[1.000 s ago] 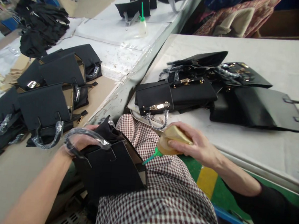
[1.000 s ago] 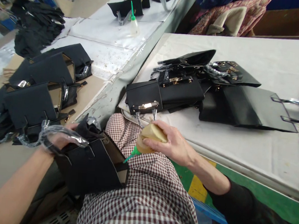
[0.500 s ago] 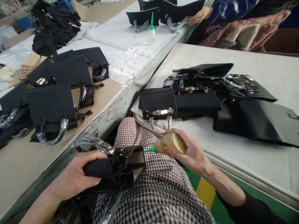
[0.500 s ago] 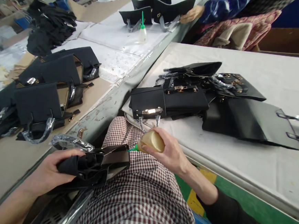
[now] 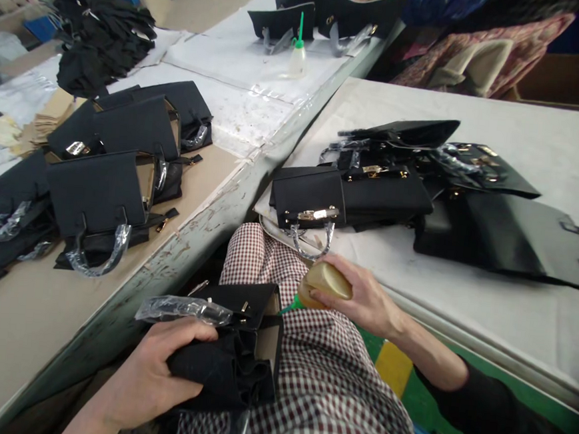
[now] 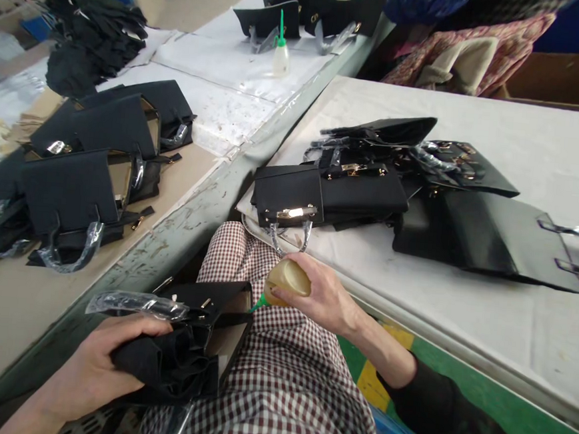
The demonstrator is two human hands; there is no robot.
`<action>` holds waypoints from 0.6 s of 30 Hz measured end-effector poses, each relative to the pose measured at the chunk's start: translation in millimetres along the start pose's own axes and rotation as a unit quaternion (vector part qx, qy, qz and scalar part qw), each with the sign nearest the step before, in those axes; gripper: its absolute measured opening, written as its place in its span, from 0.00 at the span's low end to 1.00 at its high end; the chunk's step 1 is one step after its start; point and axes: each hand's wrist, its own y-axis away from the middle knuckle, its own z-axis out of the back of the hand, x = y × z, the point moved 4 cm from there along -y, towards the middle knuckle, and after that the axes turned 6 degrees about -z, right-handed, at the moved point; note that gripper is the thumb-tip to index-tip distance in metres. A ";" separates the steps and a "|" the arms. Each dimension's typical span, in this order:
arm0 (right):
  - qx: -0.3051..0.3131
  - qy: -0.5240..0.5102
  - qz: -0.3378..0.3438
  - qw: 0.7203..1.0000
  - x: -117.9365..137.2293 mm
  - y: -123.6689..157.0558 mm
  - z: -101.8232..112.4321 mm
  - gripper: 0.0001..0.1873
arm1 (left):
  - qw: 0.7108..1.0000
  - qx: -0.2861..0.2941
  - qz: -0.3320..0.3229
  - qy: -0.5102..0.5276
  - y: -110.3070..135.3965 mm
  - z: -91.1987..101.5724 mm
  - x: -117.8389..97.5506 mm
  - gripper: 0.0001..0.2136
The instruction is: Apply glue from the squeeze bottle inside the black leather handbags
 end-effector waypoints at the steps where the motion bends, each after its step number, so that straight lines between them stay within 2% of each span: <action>1: 0.002 -0.006 -0.010 1.000 -1.2 1.3 0.3 0.25 | 1.000 0.002 0.000 -0.004 1.0 -0.4 0.3 0.17; 8: -0.031 -0.108 -0.113 0.987 -5.5 12.1 12.3 0.25 | 0.999 -0.014 0.003 -0.042 14.5 -6.5 3.7 0.20; 14: -0.016 -0.035 -0.095 0.995 6.0 19.1 5.8 0.24 | 0.998 -0.001 -0.006 -0.063 32.0 -21.4 1.9 0.25; 18: -0.004 -0.001 -0.087 0.996 9.6 20.2 2.1 0.18 | 0.997 0.001 -0.031 -0.069 35.5 -25.9 -2.6 0.28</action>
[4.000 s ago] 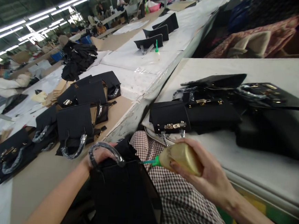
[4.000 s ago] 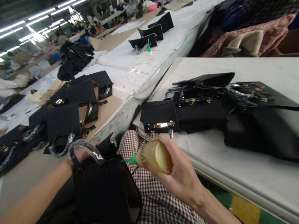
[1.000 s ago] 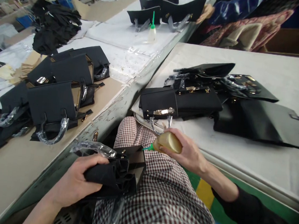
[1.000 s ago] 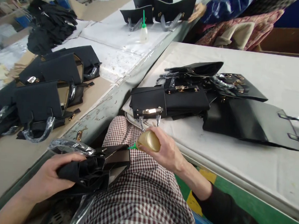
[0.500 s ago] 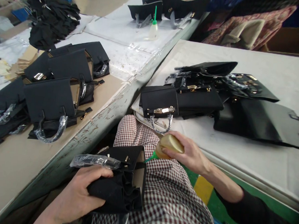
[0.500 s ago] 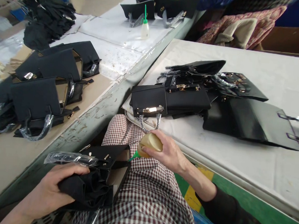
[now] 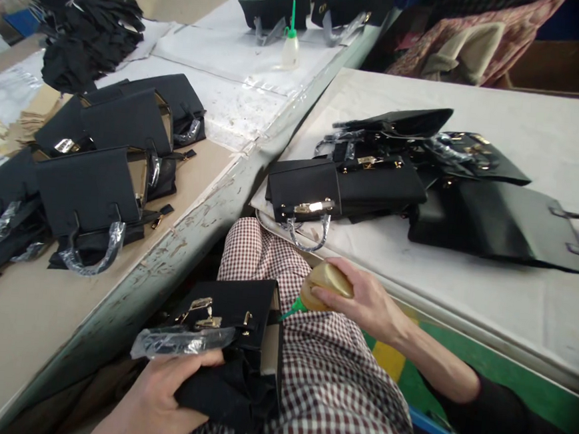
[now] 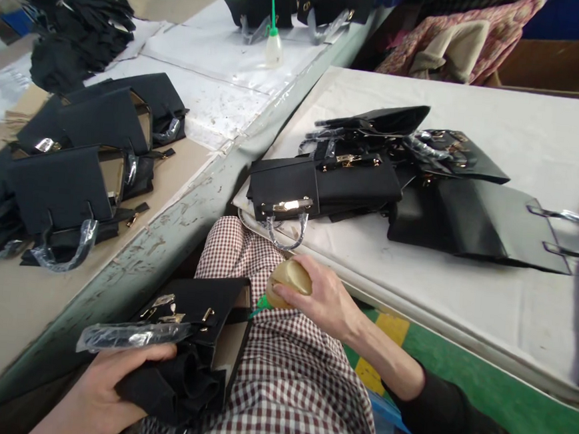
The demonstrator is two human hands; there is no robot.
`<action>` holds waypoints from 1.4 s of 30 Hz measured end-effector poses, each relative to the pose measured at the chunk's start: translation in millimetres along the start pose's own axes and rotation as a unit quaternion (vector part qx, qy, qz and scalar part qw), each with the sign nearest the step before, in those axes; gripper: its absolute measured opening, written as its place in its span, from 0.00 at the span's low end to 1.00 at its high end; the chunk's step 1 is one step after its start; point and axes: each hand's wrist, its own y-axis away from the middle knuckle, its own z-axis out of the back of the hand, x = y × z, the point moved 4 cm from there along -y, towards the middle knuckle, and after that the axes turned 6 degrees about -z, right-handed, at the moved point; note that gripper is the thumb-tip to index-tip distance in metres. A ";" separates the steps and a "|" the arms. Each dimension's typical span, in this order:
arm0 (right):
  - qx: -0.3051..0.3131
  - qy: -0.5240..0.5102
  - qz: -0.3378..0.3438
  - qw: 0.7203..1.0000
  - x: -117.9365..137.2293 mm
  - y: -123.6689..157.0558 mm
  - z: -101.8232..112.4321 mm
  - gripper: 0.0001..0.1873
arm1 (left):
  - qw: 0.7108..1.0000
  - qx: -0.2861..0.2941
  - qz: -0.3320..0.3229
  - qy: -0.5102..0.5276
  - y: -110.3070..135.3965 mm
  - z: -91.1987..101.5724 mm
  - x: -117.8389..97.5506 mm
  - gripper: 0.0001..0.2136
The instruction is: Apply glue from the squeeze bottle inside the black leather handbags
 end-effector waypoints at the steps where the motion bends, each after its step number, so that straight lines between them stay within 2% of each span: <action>1: 0.011 -0.006 -0.005 1.000 -0.8 0.2 -0.6 0.17 | 1.000 0.005 -0.012 0.004 -0.9 -0.5 -1.6 0.28; 6: 0.089 -0.121 -0.060 0.987 -12.0 3.1 -2.8 0.17 | 0.998 0.011 -0.049 0.022 -6.9 -0.3 -6.3 0.30; 10: 0.083 -0.185 -0.106 0.973 -20.4 5.9 -1.7 0.21 | 0.998 0.027 -0.046 0.016 -5.8 -1.7 -4.5 0.29; 15: 0.102 -0.236 -0.121 0.959 -22.9 10.2 -6.2 0.22 | 0.999 0.045 -0.020 0.020 -4.1 -3.3 1.1 0.27; 19: 0.099 -0.236 -0.122 0.959 -24.9 12.8 -7.9 0.20 | 0.999 0.015 -0.018 0.022 -6.8 -0.2 -1.1 0.26; 22: 0.122 -0.245 -0.126 0.954 -21.8 16.1 -8.3 0.19 | 0.999 -0.011 -0.015 0.027 -8.7 2.4 -3.4 0.25; 31: 0.177 -0.361 -0.153 0.903 -3.0 37.4 -14.0 0.23 | 1.000 -0.027 -0.016 -0.005 -8.4 6.4 0.7 0.23; 36: 0.180 -0.419 -0.145 0.878 1.0 51.6 -18.9 0.23 | 1.000 0.000 0.012 -0.021 -0.7 6.7 13.7 0.23; 38: 0.179 -0.427 -0.145 0.874 -0.6 53.9 -18.9 0.23 | 0.999 -0.012 0.042 -0.016 4.4 6.6 20.6 0.23; 42: 0.165 -0.389 -0.154 0.893 -6.7 50.4 -13.9 0.24 | 0.994 -0.043 0.100 0.029 12.7 4.7 30.8 0.22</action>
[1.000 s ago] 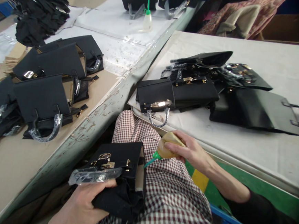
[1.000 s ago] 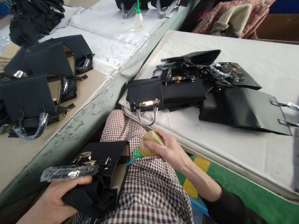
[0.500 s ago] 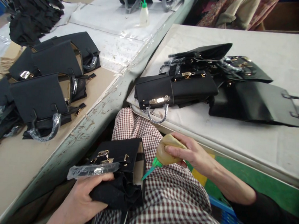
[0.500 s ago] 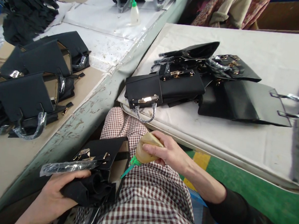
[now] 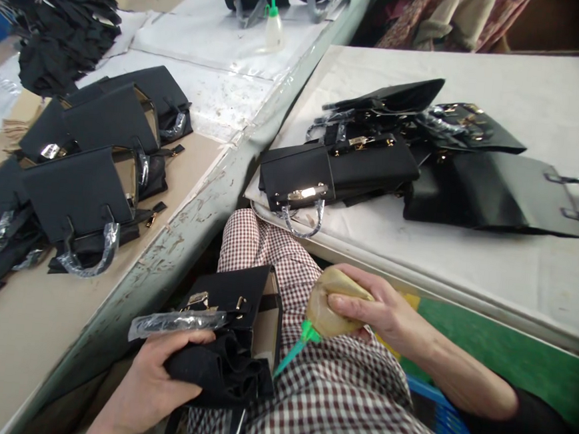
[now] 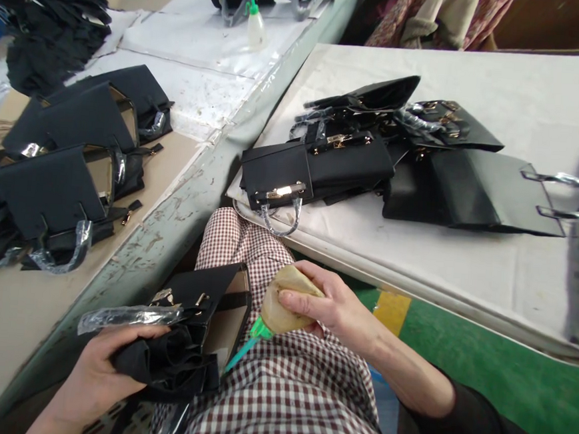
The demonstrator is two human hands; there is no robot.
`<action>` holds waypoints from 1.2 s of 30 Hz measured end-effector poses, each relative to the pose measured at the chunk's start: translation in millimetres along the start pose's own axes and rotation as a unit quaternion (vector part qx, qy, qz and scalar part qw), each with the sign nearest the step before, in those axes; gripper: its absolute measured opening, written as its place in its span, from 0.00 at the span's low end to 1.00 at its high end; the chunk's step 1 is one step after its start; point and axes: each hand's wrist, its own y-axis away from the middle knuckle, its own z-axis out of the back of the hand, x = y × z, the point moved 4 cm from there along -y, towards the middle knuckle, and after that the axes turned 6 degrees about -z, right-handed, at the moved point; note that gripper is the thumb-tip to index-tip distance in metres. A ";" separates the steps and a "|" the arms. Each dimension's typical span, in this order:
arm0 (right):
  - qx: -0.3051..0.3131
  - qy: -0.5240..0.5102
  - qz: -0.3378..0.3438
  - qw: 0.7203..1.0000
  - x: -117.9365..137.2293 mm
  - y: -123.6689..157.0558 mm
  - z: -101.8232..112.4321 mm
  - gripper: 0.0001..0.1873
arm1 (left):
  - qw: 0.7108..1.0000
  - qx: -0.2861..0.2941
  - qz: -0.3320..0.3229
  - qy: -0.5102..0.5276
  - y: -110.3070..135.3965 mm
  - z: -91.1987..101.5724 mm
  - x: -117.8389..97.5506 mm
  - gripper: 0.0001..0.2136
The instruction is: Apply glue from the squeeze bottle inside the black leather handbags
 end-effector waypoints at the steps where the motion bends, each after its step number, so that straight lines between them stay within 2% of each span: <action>1: -0.017 0.019 0.001 1.000 1.3 -1.2 2.9 0.24 | 1.000 0.004 0.008 0.009 0.5 -0.3 1.8 0.23; 7: -0.104 0.148 0.036 0.983 7.1 -12.7 15.5 0.23 | 0.998 0.055 0.013 0.022 -2.1 1.7 7.3 0.25; 12: -0.170 0.266 0.102 0.943 6.5 -21.8 22.2 0.20 | 0.998 0.014 0.055 0.026 -0.4 -0.8 2.3 0.23; 16: -0.185 0.307 0.122 0.926 8.4 -22.9 20.7 0.20 | 0.996 0.005 0.084 0.022 1.3 -2.9 -0.4 0.23; 20: -0.181 0.307 0.123 0.926 14.2 -16.1 19.8 0.20 | 0.997 0.025 0.075 0.012 0.3 1.2 4.9 0.23; 23: -0.146 0.247 0.091 0.954 12.3 -12.9 21.4 0.20 | 0.997 0.050 0.056 0.004 -0.8 1.8 8.1 0.23; 25: -0.103 0.146 0.055 0.982 7.0 -13.9 21.5 0.20 | 0.998 0.036 0.058 -0.007 -1.8 1.8 8.0 0.23; 27: -0.078 0.004 0.025 0.997 2.3 -16.1 21.4 0.21 | 0.998 0.009 0.059 -0.016 -4.3 2.1 4.2 0.23; 30: -0.079 -0.206 0.001 0.975 0.6 -18.7 20.6 0.23 | 0.999 0.006 0.022 -0.023 -12.8 3.1 -9.7 0.19; 32: -0.068 -0.289 0.005 0.955 4.0 -19.0 17.2 0.23 | 0.999 0.016 -0.017 -0.040 -20.1 6.1 -22.0 0.16; 34: -0.068 -0.308 0.030 0.949 9.3 -18.1 14.9 0.22 | 0.996 0.019 -0.058 -0.061 -25.8 10.2 -34.2 0.14; 36: -0.108 -0.255 0.073 0.958 13.7 -16.3 17.4 0.21 | 0.992 0.020 -0.097 -0.075 -28.2 12.5 -44.3 0.14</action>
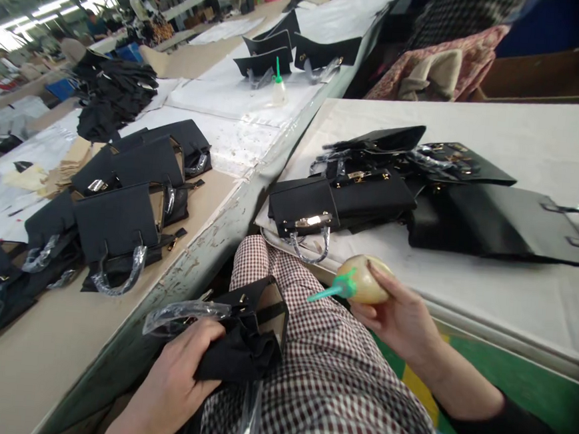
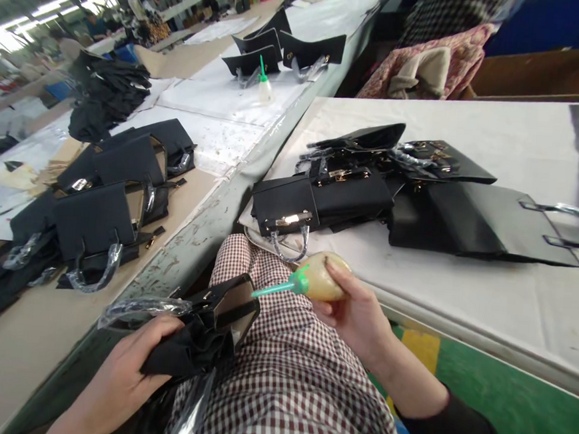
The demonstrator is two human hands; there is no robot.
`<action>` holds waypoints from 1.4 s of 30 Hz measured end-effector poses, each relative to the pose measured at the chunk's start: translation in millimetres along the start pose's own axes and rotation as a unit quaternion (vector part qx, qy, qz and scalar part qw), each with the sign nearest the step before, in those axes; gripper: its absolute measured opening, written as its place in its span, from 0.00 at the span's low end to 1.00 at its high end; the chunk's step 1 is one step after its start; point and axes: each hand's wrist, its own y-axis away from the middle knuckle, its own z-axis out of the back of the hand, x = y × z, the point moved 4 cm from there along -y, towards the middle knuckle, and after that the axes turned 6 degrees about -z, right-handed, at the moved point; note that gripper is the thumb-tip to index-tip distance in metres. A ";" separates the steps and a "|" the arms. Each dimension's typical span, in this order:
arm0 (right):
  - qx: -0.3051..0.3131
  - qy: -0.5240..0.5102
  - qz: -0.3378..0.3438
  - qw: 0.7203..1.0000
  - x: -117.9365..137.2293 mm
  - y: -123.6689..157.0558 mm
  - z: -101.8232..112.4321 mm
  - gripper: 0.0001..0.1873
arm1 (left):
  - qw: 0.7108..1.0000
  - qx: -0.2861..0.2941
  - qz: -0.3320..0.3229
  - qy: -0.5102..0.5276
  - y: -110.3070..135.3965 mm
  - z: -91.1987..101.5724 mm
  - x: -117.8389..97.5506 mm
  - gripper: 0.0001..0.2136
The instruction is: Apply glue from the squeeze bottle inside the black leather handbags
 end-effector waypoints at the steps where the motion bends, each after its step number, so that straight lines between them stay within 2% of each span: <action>1: -0.017 0.052 0.036 0.998 3.0 0.2 1.5 0.20 | 1.000 0.002 -0.016 -0.004 -0.7 0.3 -3.6 0.15; 3: -0.046 0.184 0.100 0.977 8.2 0.1 5.2 0.22 | 0.999 0.009 -0.036 -0.007 -0.1 -2.2 -8.1 0.16; 6: -0.066 0.366 0.153 0.915 12.1 -1.2 10.0 0.27 | 0.999 0.023 -0.039 -0.008 3.5 -11.1 -8.3 0.17; 9: -0.062 0.466 0.184 0.863 11.7 -2.8 9.0 0.28 | 0.999 0.026 -0.029 -0.001 7.8 -19.1 -4.2 0.18; 11: -0.056 0.491 0.199 0.846 8.7 -4.8 6.0 0.27 | 0.999 0.026 -0.022 0.005 10.0 -21.5 -1.7 0.18; 19: -0.050 0.531 0.228 0.814 -8.2 -17.9 3.5 0.27 | 1.000 0.023 0.002 0.018 14.2 -19.8 0.7 0.19; 26: -0.079 0.480 0.249 0.837 -8.8 -19.7 3.7 0.28 | 0.999 0.016 0.024 0.017 11.6 -22.9 6.2 0.19; 29: -0.091 0.472 0.255 0.839 -9.8 -26.7 2.5 0.29 | 0.999 0.024 0.029 0.021 8.3 -22.1 5.5 0.18; 38: -0.056 0.510 0.309 0.801 -9.0 -35.7 -7.7 0.27 | 0.998 0.026 0.046 0.020 9.2 -23.8 7.8 0.20; 42: -0.039 0.530 0.302 0.791 -7.4 -31.8 -4.0 0.26 | 0.998 0.037 0.045 0.004 7.6 -24.3 8.7 0.20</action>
